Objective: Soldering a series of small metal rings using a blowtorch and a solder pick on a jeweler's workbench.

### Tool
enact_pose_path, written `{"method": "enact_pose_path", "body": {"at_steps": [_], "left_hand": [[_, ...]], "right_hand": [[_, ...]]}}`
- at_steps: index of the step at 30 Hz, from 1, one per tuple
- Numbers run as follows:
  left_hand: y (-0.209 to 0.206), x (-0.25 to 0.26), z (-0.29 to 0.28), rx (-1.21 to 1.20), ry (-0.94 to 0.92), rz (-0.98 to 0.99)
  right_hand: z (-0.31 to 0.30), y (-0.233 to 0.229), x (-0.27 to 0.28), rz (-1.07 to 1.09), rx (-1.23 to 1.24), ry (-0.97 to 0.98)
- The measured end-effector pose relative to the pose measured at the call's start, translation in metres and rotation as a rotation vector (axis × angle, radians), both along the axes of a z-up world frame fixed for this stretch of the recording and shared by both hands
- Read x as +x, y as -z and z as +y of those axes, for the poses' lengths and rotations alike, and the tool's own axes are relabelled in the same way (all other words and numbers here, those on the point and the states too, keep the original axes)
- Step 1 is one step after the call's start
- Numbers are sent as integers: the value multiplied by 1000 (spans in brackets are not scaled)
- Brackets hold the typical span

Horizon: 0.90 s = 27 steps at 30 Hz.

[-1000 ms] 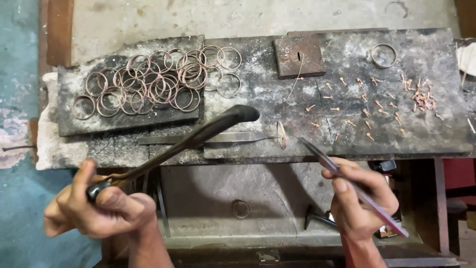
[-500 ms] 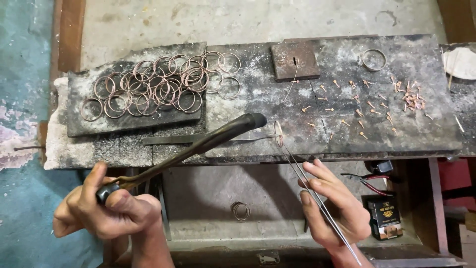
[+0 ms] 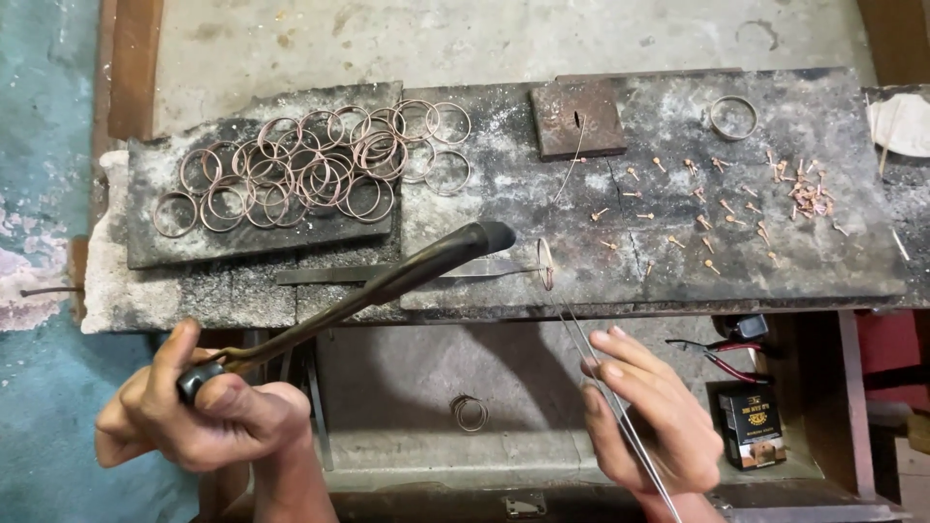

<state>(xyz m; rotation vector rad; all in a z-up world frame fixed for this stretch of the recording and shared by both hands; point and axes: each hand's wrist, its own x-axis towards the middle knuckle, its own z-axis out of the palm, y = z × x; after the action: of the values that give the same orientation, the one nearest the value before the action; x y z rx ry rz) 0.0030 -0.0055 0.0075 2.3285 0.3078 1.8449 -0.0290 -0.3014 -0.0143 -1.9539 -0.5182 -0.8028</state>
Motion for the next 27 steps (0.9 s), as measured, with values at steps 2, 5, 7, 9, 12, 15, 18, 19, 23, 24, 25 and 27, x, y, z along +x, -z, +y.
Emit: {"method": "enact_pose_path", "body": {"at_steps": [2, 5, 7, 9, 12, 15, 18, 19, 23, 24, 25, 27], "left_hand": [[0, -1, 2, -4, -2, 2], [-1, -1, 4, -11, -8, 4], [-2, -1, 4, -16, -9, 1], [-2, -3, 6, -29, -10, 32], [0, -1, 8, -55, -13, 7], [2, -3, 9, -81, -20, 20], [-1, -6, 9, -74, -22, 71], [-2, -7, 10, -80, -16, 68], [-4, -9, 10, -96, -5, 117], [-5, -11, 9, -109, -8, 147], [-5, -11, 8, -114, -10, 144], [-7, -11, 6, -144, -7, 187]], "right_hand": [[-10, 6, -8, 106, 90, 27], [-10, -9, 3, 368, 258, 136], [-9, -15, 14, 521, 336, 223], [-12, -9, 21, 721, 787, 161], [-10, -15, 29, 814, 858, 152], [-6, -25, 37, 875, 877, 171], [-16, -35, 42, 814, 813, 158], [-26, -42, 45, 808, 809, 164], [-59, -77, 67, 690, 433, 246], [-66, -87, 75, 615, 226, 245], [-70, -93, 94, 612, 222, 244], [-80, -107, 131, 451, -169, 193]]}}
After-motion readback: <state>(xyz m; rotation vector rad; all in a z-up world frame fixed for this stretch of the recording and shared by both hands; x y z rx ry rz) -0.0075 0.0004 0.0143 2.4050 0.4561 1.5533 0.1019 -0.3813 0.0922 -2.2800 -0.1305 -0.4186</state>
